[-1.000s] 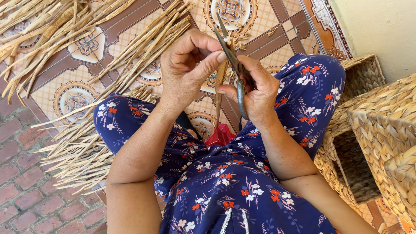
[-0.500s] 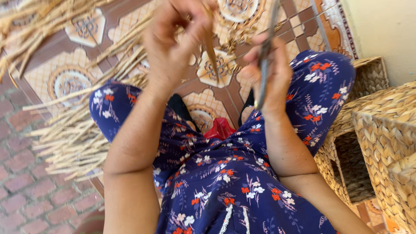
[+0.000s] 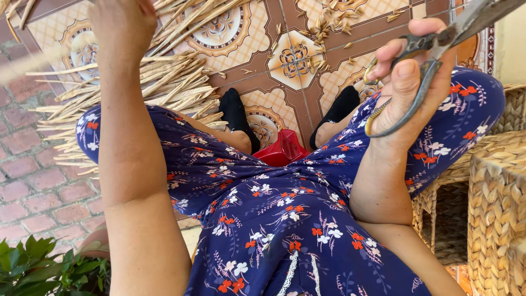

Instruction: The person sits on a tiled floor and repeatedly picks up thin dried sticks, trims their ends with shears, and places the trimmed pieces into a pile. The person continues this repetitive trimming process throughout the clip.

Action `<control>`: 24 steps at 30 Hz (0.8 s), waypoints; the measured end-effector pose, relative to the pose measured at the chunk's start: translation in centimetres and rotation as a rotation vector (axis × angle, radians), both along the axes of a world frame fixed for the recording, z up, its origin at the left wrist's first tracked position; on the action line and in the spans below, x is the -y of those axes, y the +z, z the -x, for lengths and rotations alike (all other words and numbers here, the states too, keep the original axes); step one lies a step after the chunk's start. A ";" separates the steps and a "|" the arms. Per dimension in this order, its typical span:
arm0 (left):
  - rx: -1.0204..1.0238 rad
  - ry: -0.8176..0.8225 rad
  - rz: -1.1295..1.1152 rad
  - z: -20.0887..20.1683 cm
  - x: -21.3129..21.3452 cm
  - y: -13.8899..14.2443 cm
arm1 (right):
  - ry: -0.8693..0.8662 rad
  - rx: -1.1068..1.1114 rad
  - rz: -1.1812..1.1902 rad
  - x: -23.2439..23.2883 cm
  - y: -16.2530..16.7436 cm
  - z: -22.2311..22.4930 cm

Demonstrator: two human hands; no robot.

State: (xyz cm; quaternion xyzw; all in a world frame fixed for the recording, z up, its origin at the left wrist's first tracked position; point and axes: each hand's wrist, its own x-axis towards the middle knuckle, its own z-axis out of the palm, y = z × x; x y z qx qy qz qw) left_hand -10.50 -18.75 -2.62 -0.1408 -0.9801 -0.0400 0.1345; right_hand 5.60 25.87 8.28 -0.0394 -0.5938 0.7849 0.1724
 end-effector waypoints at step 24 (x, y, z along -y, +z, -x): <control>0.568 0.196 -0.284 9.7 -13.3 -20.6 | 0.038 0.425 0.113 1.8 -3.3 5.7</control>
